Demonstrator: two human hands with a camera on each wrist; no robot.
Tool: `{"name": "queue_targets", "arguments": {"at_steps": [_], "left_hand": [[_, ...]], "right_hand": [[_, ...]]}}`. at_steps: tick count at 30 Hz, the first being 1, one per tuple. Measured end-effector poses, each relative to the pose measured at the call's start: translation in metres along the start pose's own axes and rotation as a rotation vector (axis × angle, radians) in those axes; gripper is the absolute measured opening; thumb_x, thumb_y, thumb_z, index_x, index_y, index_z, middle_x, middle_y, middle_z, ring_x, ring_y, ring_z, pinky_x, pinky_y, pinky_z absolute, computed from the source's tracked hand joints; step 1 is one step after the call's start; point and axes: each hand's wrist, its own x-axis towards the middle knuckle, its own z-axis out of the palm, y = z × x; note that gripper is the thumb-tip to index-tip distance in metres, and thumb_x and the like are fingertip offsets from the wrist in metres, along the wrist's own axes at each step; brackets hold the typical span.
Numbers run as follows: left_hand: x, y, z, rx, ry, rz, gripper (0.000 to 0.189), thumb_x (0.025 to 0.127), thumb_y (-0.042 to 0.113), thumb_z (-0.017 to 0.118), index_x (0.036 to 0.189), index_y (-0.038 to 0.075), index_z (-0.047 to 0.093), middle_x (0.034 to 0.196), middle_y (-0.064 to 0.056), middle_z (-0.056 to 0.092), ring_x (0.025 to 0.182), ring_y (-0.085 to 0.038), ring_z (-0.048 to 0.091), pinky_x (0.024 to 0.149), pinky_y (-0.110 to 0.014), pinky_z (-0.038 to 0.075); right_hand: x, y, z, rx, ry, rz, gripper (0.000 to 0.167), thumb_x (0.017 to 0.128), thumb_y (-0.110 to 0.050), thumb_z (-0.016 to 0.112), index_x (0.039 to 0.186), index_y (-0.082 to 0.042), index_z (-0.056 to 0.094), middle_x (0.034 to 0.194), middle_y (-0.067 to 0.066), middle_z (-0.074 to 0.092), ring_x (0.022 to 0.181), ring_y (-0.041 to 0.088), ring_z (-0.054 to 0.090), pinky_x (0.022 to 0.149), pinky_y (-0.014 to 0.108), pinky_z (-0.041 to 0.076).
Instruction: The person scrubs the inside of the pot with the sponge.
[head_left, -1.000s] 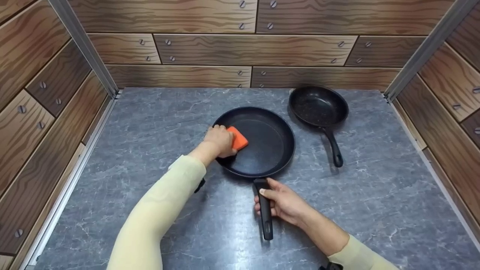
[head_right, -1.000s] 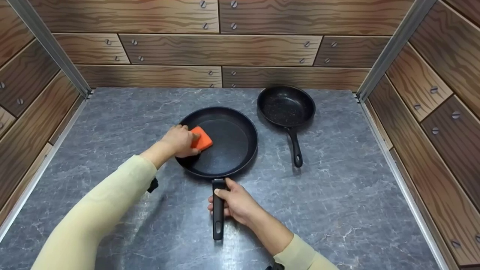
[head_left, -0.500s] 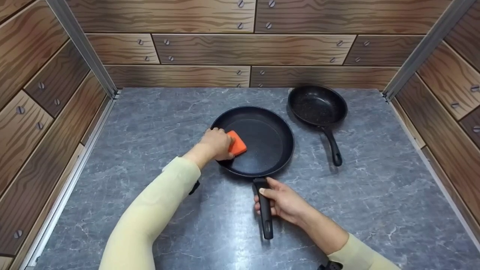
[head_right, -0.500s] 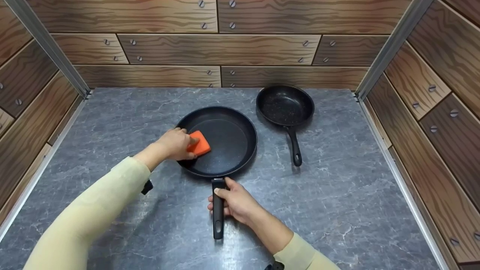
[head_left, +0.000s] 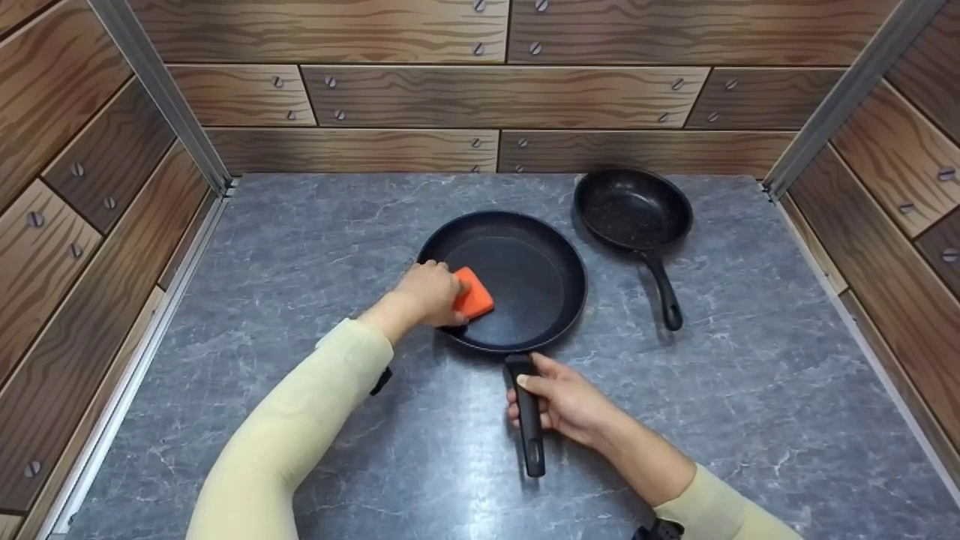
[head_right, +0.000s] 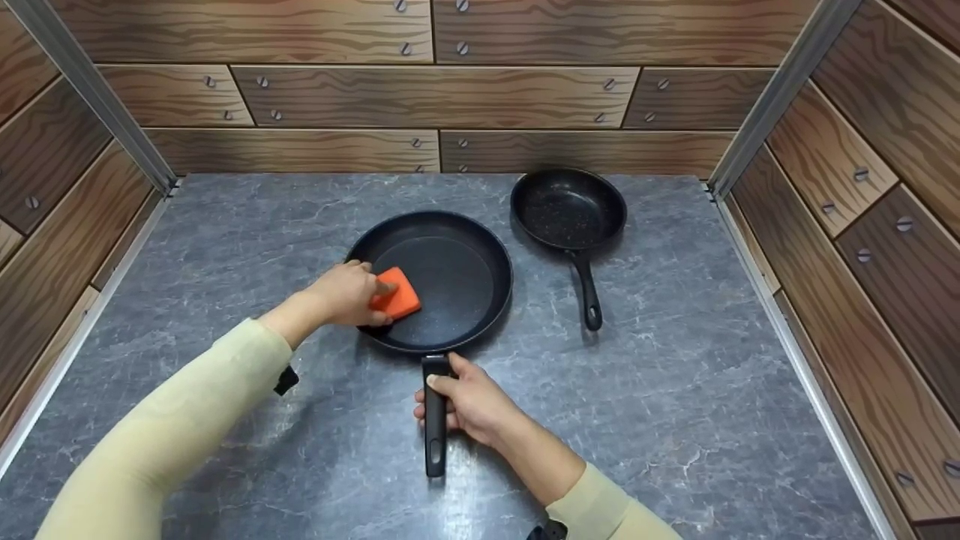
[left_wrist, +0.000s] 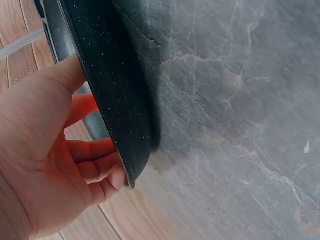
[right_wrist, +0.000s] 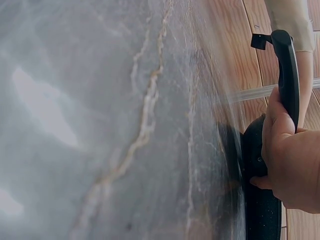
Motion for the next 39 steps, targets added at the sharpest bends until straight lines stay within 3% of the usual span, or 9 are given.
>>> {"name": "queue_targets", "arguments": {"at_steps": [12,20,25,31,39], "left_hand": [[-0.003,0.001,0.005,-0.063,0.023,0.054,0.044,0.095,0.054,0.076,0.114,0.014,0.075,0.106,-0.016,0.071,0.117,-0.042,0.060,0.103,-0.054,0.048],[-0.004,0.001,0.008,-0.076,0.043,0.103,0.051,0.096,0.055,0.075,0.125,0.014,0.077,0.074,-0.006,0.065,0.121,-0.042,0.061,0.113,-0.048,0.041],[-0.004,0.001,0.010,-0.094,0.041,0.109,0.057,0.095,0.056,0.075,0.137,0.017,0.074,0.085,-0.010,0.072,0.121,-0.040,0.060,0.112,-0.049,0.043],[-0.003,0.000,0.011,-0.164,0.033,0.119,0.060,0.095,0.053,0.077,0.143,0.018,0.070,0.095,-0.012,0.076,0.142,-0.043,0.049,0.123,-0.049,0.031],[-0.002,0.000,0.009,-0.184,0.036,0.189,0.056,0.093,0.047,0.081,0.141,0.022,0.071,0.094,-0.007,0.075,0.117,-0.034,0.058,0.113,-0.045,0.041]], "right_hand": [[0.001,-0.001,0.001,-0.008,0.003,0.001,0.065,0.111,-0.008,0.047,0.165,0.001,0.012,0.098,0.013,0.069,0.082,0.019,0.073,0.077,0.039,0.064],[0.001,0.000,0.000,-0.006,-0.003,-0.003,0.061,0.111,-0.007,0.046,0.163,0.001,0.015,0.097,0.013,0.068,0.081,0.020,0.073,0.077,0.039,0.064],[0.001,0.000,0.000,-0.003,-0.007,0.000,0.063,0.110,-0.007,0.047,0.163,0.001,0.014,0.097,0.012,0.068,0.081,0.020,0.073,0.076,0.039,0.064],[0.000,0.000,-0.001,-0.009,0.000,0.010,0.068,0.110,-0.007,0.047,0.166,0.001,0.008,0.098,0.013,0.069,0.082,0.020,0.073,0.076,0.039,0.064],[0.000,-0.001,0.000,-0.008,-0.008,0.013,0.070,0.110,-0.007,0.048,0.166,0.000,0.007,0.099,0.014,0.068,0.083,0.020,0.073,0.078,0.040,0.064]]}}
